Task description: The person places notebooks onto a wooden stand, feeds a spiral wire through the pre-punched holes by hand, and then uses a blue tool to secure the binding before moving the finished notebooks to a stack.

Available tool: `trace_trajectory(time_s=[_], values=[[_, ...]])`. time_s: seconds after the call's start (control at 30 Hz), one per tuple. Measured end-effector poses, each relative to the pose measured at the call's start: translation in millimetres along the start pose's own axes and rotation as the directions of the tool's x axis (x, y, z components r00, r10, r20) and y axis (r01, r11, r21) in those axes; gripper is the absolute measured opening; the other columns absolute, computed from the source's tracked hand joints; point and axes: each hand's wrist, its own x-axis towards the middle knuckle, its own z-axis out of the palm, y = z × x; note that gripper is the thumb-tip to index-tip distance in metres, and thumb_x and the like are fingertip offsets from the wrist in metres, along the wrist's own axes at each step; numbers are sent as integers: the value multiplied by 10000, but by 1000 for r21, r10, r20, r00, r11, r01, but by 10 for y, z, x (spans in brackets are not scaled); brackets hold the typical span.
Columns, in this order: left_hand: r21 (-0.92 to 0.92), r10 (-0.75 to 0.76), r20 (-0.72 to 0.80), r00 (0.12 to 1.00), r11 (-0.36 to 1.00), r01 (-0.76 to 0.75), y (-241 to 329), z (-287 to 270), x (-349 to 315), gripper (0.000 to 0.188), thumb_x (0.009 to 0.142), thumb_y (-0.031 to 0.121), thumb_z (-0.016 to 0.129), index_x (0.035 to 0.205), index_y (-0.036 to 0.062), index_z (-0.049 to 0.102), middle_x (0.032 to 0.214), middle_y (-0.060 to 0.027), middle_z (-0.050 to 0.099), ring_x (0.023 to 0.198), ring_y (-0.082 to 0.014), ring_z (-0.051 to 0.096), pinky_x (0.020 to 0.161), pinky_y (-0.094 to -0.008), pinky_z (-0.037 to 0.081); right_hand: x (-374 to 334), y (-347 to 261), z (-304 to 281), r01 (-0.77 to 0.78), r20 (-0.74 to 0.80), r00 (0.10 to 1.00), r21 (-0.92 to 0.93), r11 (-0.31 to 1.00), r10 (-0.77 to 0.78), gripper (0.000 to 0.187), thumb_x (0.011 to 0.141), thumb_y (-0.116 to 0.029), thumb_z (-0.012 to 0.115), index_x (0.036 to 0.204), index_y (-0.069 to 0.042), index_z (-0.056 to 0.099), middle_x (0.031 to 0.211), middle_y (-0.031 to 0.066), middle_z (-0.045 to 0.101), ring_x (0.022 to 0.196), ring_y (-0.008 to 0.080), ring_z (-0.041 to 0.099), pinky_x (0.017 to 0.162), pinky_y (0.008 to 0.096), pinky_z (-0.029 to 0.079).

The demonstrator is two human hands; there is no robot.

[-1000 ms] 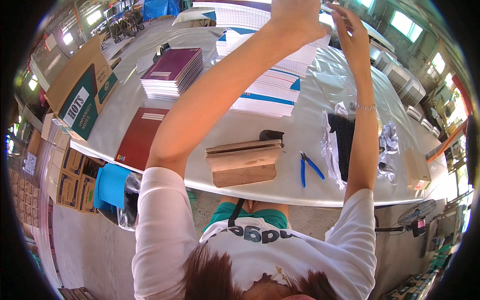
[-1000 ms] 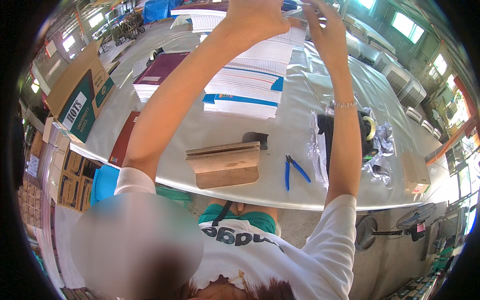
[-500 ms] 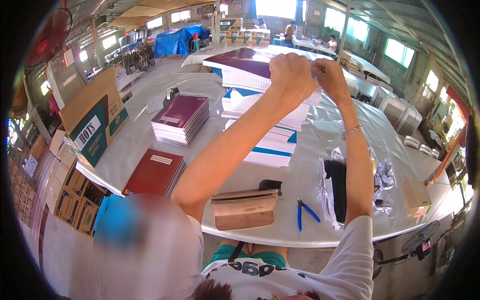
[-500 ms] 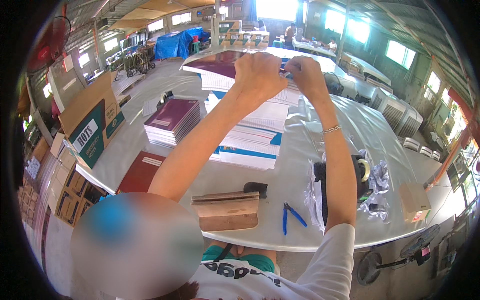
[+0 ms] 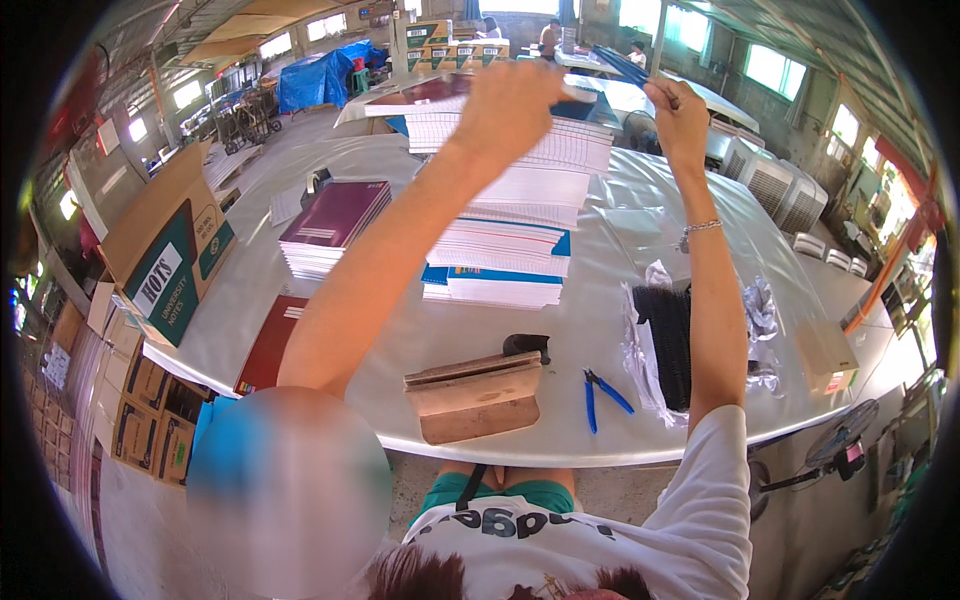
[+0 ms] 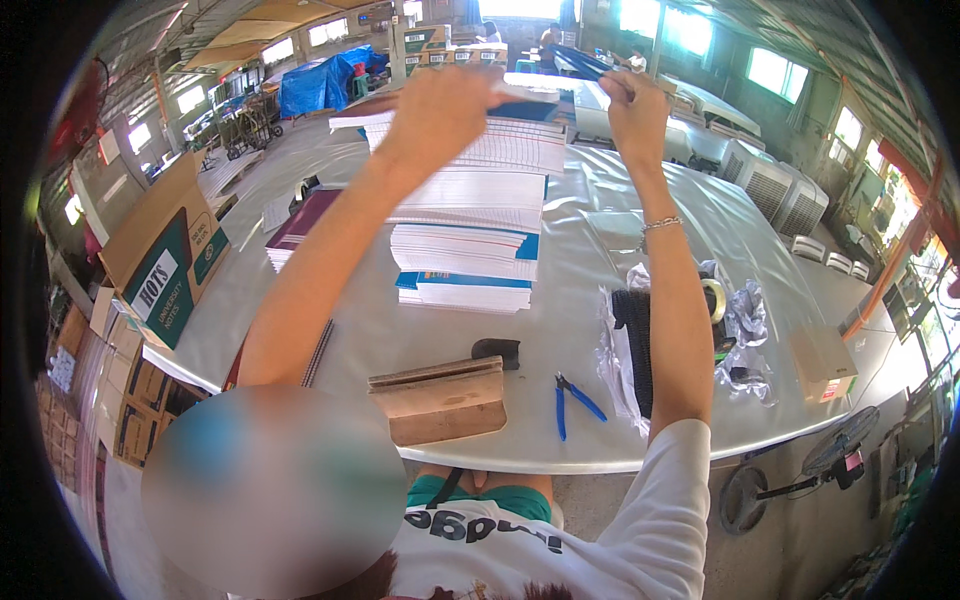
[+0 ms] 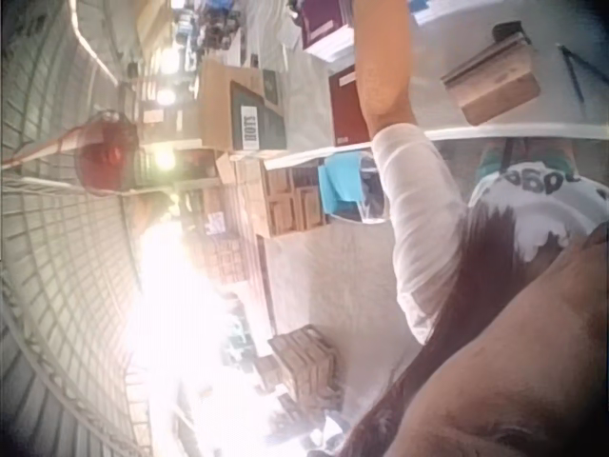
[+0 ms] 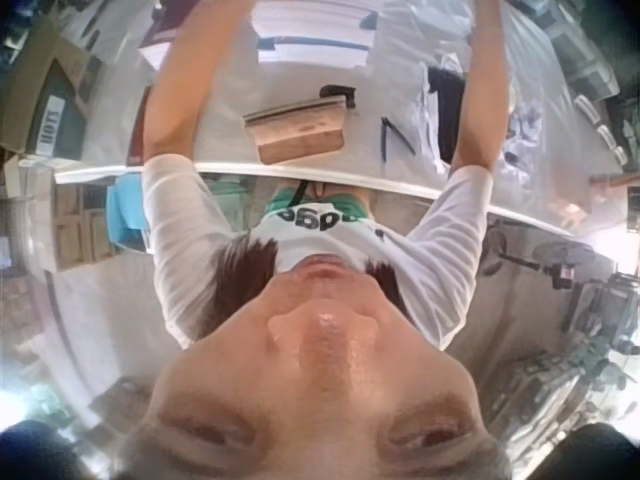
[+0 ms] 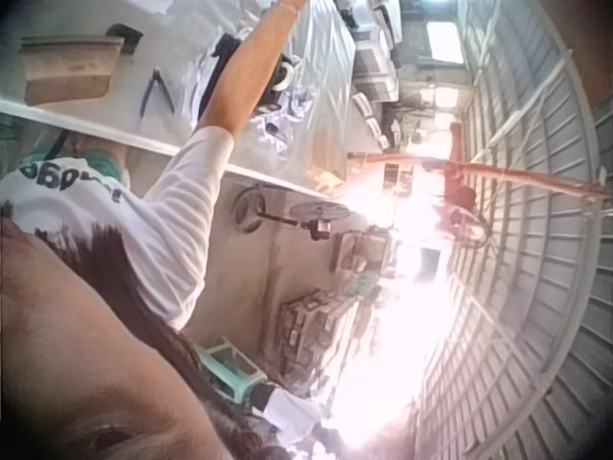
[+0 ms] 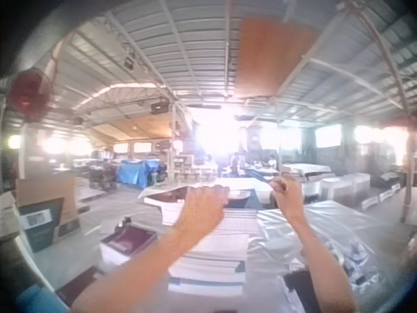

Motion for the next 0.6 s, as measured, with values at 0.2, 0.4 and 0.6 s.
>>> trace_trajectory(time_s=[0.2,0.4,0.6], values=[[304,-7,-313,950,947,108,-1005,-307,96,307,817,334,684,891,36,664,750,-102,640,738,-237,631,635,-391,510,-9,-130,136,26,-138,990,40,999,-20,140,800,-40,643,923,-5,702,860,127,693,710,200,639,665,297,487],[289,-414,-337,846,810,511,-1610,-851,60,319,849,317,624,969,22,634,860,-228,610,850,-390,584,708,-473,439,-10,-161,279,8,292,956,-14,1000,-3,142,777,-105,626,856,-30,716,876,143,696,768,272,653,757,353,506],[337,-45,-662,748,874,351,-1733,-1021,268,420,843,391,642,1010,6,623,884,-239,622,840,-391,589,736,-455,438,-179,-307,241,294,160,954,-353,888,-252,251,840,-257,666,1051,-128,713,1042,136,657,965,231,634,819,348,495]])
